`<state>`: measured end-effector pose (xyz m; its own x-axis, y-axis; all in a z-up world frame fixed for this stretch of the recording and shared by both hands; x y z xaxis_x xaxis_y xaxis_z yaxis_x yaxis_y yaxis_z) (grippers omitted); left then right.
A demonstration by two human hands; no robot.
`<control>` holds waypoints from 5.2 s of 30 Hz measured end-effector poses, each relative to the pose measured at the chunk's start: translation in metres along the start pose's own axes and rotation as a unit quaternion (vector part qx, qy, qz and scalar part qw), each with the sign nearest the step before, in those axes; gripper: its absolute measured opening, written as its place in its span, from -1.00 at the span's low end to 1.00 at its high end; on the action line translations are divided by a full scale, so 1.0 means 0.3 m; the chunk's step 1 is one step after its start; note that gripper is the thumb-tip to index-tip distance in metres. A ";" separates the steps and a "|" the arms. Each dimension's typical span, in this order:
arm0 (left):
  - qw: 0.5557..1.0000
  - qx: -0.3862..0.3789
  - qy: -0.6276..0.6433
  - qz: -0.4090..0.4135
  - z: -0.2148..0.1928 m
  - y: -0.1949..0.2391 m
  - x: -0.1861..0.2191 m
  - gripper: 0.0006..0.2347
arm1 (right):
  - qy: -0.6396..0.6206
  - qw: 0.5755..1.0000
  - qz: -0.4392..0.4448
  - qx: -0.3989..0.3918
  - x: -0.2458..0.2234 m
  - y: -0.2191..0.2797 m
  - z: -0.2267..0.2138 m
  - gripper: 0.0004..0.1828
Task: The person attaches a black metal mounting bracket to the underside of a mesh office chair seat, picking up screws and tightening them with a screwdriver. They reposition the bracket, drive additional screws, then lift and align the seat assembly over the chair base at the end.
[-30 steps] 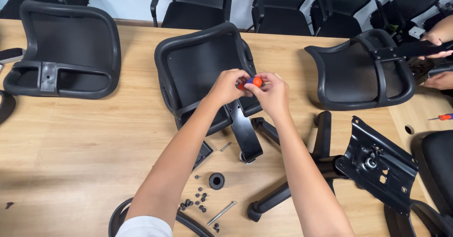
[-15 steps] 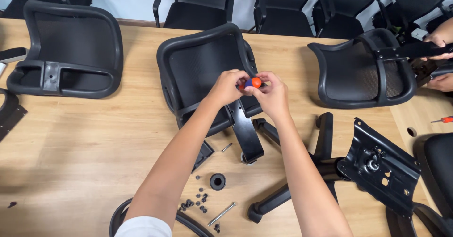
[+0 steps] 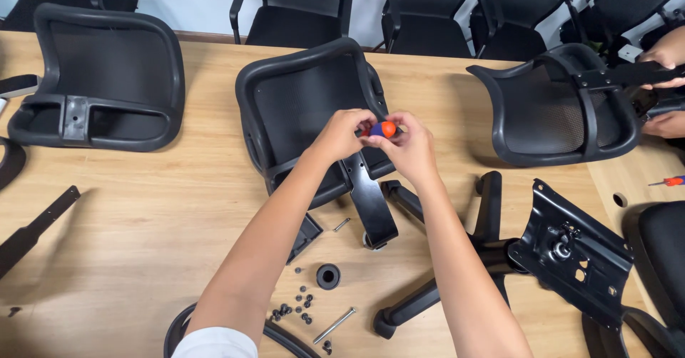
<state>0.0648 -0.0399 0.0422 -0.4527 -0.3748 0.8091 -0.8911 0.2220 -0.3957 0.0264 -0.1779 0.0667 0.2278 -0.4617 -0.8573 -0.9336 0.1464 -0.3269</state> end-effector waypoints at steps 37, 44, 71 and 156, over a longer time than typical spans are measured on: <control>0.959 -0.016 -0.246 -0.144 -0.011 0.195 -0.352 -0.41 | 0.317 0.887 -0.302 -0.145 -0.162 0.033 0.066 -0.63; 0.955 -0.041 -0.230 -0.182 -0.014 0.205 -0.331 -0.42 | 0.476 0.794 -0.317 -0.205 -0.022 -0.006 0.191 -0.76; 0.987 0.005 -0.105 -0.124 -0.096 0.693 -0.167 -0.80 | 0.148 0.988 0.026 -0.021 0.076 0.431 -0.029 -0.66; 0.990 0.120 -0.053 -0.051 -0.147 0.434 -0.022 -0.82 | 0.148 0.985 -0.045 0.077 -0.108 0.359 -0.268 -0.68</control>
<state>-0.0468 0.0311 0.0045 -0.3497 -0.4802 0.8044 -0.9081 -0.0372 -0.4170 -0.1036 -0.2175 0.0913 0.1967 -0.7099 -0.6763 -0.8555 0.2127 -0.4722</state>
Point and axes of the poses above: each hand's wrist, its own y-axis away from the middle knuckle, its own z-axis out of the palm, x = y × z, the point moved 9 cm from there along -y, towards the middle knuckle, and after that the axes turned 11 degrees about x, right-handed, at the moved point
